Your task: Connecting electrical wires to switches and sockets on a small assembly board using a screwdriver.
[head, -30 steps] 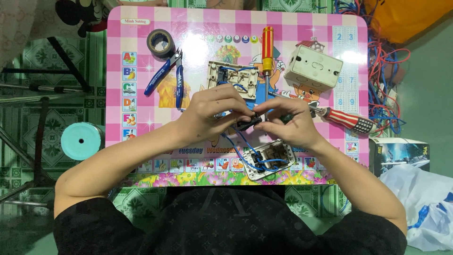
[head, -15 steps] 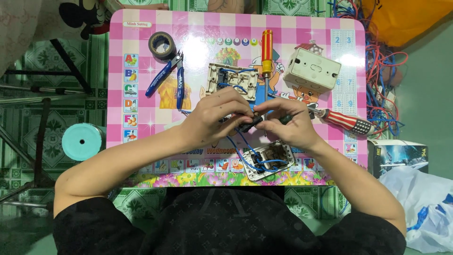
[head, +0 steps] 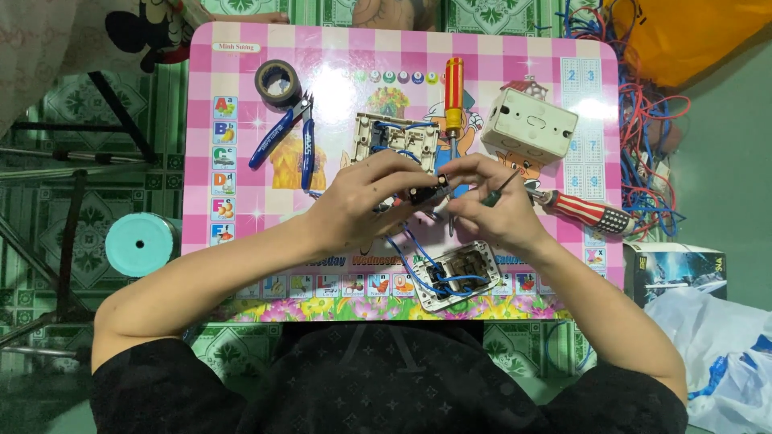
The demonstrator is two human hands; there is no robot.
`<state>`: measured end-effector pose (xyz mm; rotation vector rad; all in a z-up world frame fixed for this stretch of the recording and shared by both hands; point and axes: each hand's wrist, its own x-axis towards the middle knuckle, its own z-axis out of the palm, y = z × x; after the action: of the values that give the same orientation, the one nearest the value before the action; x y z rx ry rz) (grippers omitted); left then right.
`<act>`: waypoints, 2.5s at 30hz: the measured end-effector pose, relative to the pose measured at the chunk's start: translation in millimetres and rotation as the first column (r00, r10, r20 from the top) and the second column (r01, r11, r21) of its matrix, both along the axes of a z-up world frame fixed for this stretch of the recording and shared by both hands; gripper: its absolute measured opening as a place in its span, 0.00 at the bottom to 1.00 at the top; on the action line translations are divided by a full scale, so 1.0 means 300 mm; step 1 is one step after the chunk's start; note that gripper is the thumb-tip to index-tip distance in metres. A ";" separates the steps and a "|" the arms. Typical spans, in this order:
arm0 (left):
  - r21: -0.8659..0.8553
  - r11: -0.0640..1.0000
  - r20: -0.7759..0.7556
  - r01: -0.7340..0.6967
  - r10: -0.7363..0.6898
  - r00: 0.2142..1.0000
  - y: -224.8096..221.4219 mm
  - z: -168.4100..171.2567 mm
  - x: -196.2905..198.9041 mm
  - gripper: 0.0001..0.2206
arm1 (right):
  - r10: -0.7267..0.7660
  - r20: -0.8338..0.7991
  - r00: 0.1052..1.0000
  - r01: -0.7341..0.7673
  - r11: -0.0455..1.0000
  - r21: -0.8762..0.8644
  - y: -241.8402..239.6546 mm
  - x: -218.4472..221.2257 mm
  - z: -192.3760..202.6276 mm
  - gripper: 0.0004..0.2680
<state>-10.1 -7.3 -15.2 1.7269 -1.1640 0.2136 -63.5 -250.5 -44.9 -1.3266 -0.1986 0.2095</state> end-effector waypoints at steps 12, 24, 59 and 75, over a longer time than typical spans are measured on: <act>0.278 0.956 0.174 -0.094 0.046 0.984 0.052 0.056 0.126 0.30 | -0.016 -0.133 0.991 0.041 0.981 0.191 -0.081 0.027 -0.110 0.13; 0.535 0.824 0.026 -0.189 0.208 0.978 0.082 0.019 0.178 0.33 | -0.079 -0.117 0.990 0.099 0.979 0.177 -0.028 0.009 -0.014 0.13; -0.036 0.992 0.275 -0.120 0.125 0.953 -0.028 -0.035 0.041 0.28 | -0.420 -0.009 0.908 0.408 0.887 -0.215 0.023 0.005 -0.026 0.08; 0.007 0.990 0.435 -0.142 0.124 0.892 -0.053 -0.094 0.029 0.14 | -0.459 0.163 0.873 0.487 0.828 -0.279 0.085 -0.011 0.027 0.07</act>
<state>-1.2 -23.1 -43.5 1.8498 -1.3722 0.6949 -66.8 -225.0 -36.9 -1.6601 0.1014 -0.2552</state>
